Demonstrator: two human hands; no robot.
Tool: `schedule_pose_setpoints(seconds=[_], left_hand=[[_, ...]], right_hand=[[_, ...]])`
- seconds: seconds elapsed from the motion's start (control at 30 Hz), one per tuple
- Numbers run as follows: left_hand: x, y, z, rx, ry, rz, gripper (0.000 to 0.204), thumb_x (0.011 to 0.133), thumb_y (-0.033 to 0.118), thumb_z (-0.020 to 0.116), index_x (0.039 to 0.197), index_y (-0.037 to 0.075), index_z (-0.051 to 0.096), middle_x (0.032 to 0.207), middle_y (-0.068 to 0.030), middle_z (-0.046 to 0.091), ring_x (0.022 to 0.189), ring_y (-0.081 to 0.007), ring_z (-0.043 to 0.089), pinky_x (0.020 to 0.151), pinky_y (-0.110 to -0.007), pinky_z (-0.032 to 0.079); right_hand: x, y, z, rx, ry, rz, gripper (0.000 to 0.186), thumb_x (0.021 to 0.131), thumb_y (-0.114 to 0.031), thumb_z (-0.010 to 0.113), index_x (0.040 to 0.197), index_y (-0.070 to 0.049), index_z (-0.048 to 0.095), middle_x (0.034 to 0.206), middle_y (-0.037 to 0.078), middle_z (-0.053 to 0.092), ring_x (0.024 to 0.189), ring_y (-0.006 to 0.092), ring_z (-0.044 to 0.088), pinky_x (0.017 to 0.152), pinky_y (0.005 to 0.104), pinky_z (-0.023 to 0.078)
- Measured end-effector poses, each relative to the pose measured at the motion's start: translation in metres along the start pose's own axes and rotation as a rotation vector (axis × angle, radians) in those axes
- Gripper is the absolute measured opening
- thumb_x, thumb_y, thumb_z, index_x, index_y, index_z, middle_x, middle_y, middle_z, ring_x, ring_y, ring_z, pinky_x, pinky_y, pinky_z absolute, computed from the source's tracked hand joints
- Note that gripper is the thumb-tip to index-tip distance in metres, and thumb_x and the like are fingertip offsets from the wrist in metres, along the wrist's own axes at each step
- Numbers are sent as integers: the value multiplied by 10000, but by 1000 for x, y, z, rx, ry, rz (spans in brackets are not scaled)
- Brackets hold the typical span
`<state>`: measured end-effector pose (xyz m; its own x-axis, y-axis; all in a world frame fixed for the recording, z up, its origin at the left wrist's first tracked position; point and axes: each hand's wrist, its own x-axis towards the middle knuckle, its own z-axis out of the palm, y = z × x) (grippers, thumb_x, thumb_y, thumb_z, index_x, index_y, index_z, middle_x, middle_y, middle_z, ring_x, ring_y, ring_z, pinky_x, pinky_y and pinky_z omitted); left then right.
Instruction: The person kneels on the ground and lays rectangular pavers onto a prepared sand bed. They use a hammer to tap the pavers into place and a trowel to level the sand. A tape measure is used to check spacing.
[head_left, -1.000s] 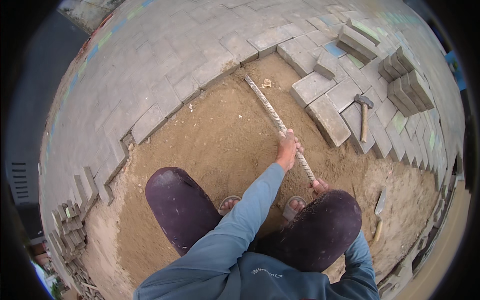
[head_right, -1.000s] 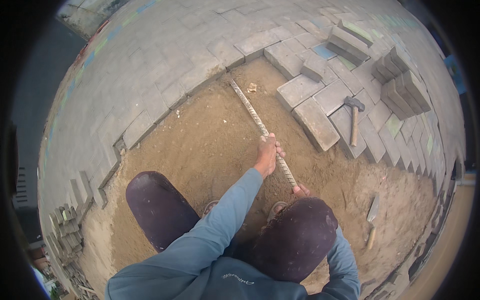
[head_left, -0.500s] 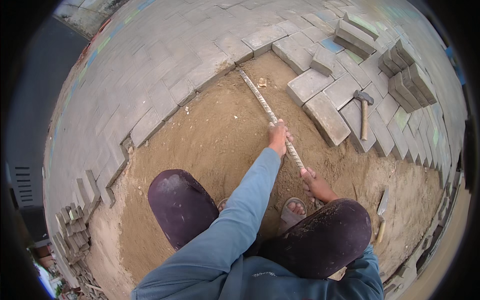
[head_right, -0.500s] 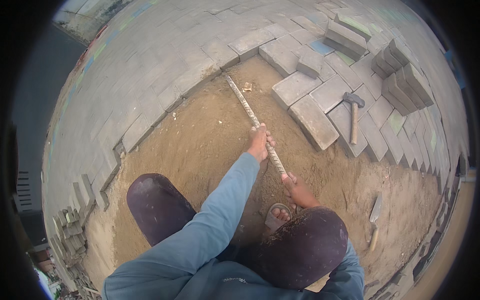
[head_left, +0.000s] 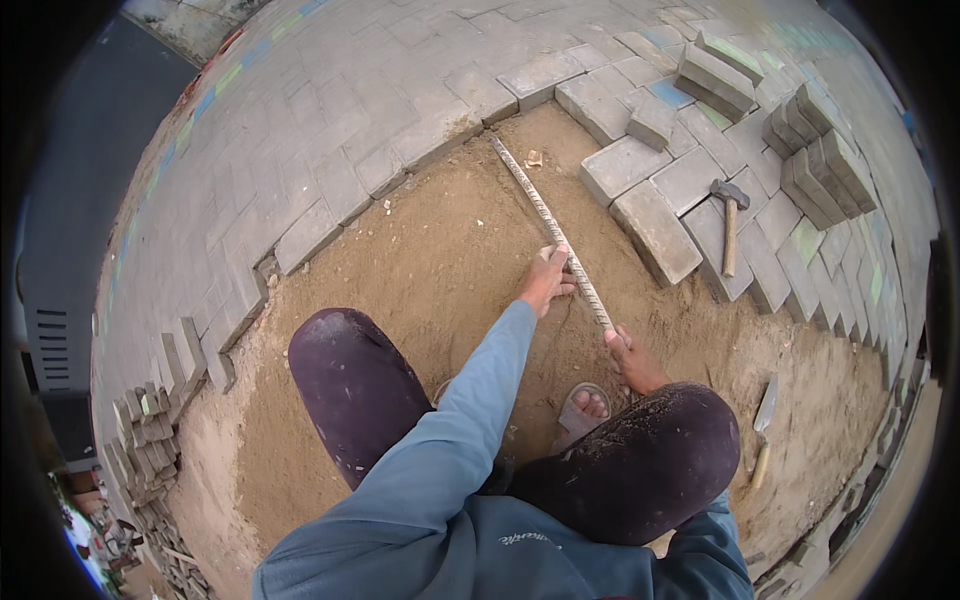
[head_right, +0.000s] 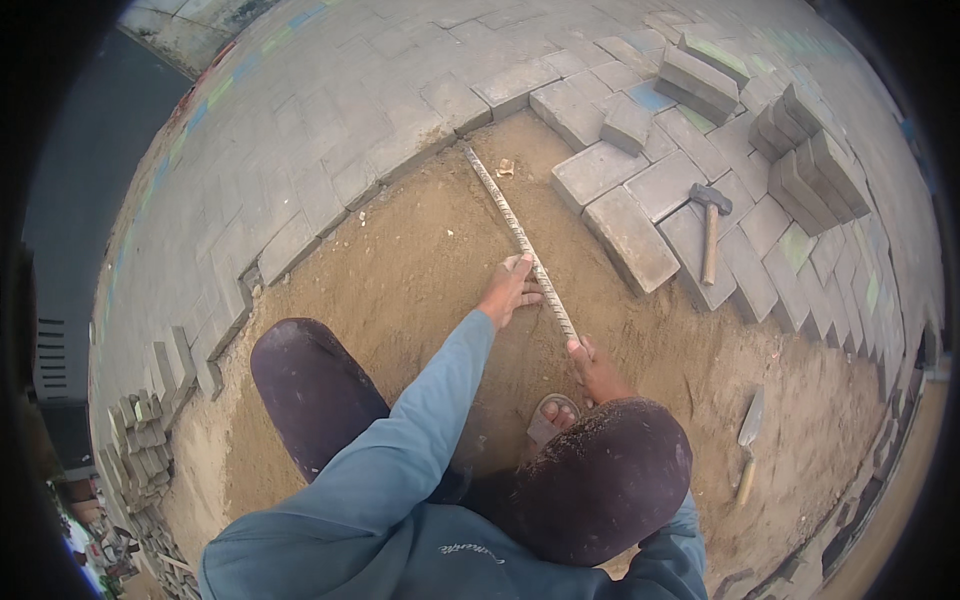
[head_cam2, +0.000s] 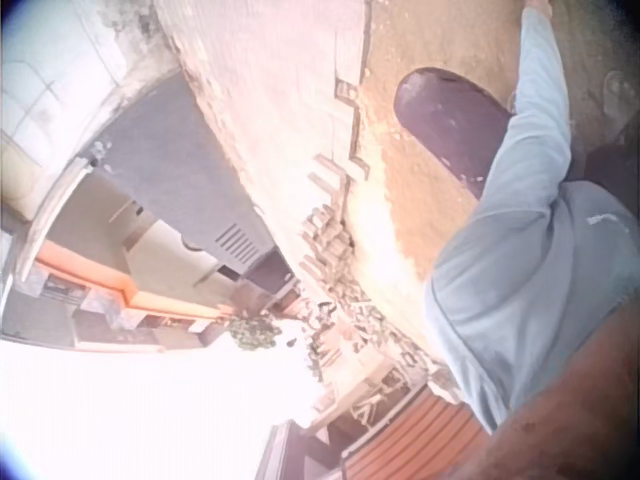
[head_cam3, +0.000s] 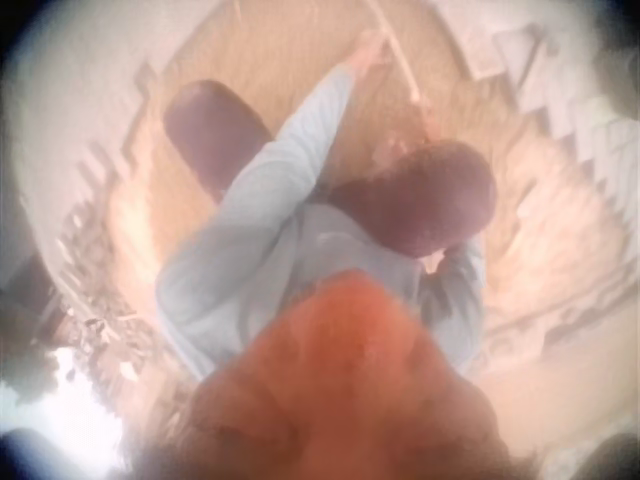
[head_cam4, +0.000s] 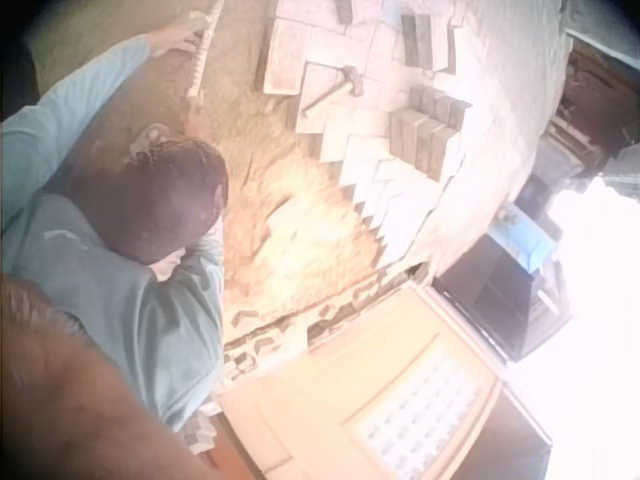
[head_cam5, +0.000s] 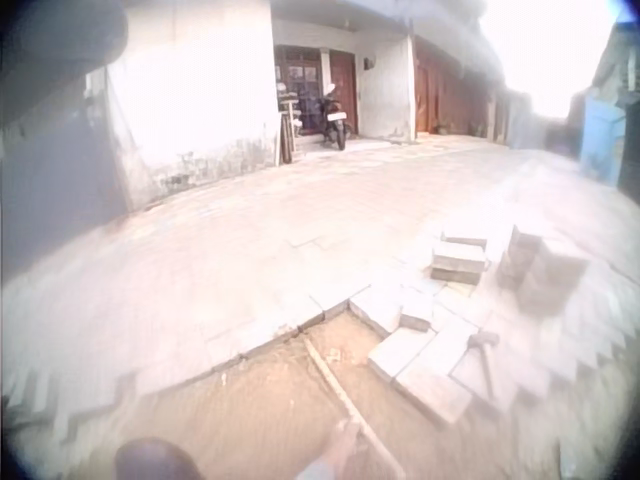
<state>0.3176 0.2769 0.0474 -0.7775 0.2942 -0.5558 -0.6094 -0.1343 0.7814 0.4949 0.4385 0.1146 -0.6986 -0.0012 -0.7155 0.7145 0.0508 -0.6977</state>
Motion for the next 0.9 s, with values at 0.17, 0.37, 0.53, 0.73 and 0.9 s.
schedule_pose_setpoints(seconds=[0.17,0.37,0.53,0.73,0.9], left_hand=[[-40,-26,50,-33,-232,-35,308,1049,328,600,1096,27,554,989,-74,628,769,-138,646,637,-268,585],[-34,-20,61,52,-86,24,271,1045,300,593,1033,35,540,875,-54,620,691,-136,625,618,-302,590],[47,30,3,54,-65,-87,262,1045,304,587,1078,50,535,887,-85,656,733,-177,660,670,-354,594],[-21,3,44,-29,-233,4,255,1056,293,580,1072,44,526,950,-105,648,817,-177,701,677,-295,600],[-77,-3,44,28,-64,-18,263,1058,293,568,1016,36,533,855,-66,622,802,-153,686,651,-288,582]], right_hand=[[-104,73,-80,12,139,-254,575,1014,-336,643,1478,-29,497,1306,81,658,1210,188,612,1043,300,460],[-107,-8,-42,-36,49,-246,504,1025,-378,623,1384,-37,525,1077,71,635,1020,186,608,911,315,461],[-16,-50,15,103,77,49,366,1055,-469,552,1008,-106,556,641,-93,322,504,48,329,451,253,250],[-68,8,-51,-136,156,-177,329,1062,-380,591,1080,-52,612,828,-28,551,743,67,508,674,271,443],[-128,-41,-31,11,-18,-357,286,1080,-295,568,1194,-41,635,1029,4,641,958,102,579,852,285,482]])
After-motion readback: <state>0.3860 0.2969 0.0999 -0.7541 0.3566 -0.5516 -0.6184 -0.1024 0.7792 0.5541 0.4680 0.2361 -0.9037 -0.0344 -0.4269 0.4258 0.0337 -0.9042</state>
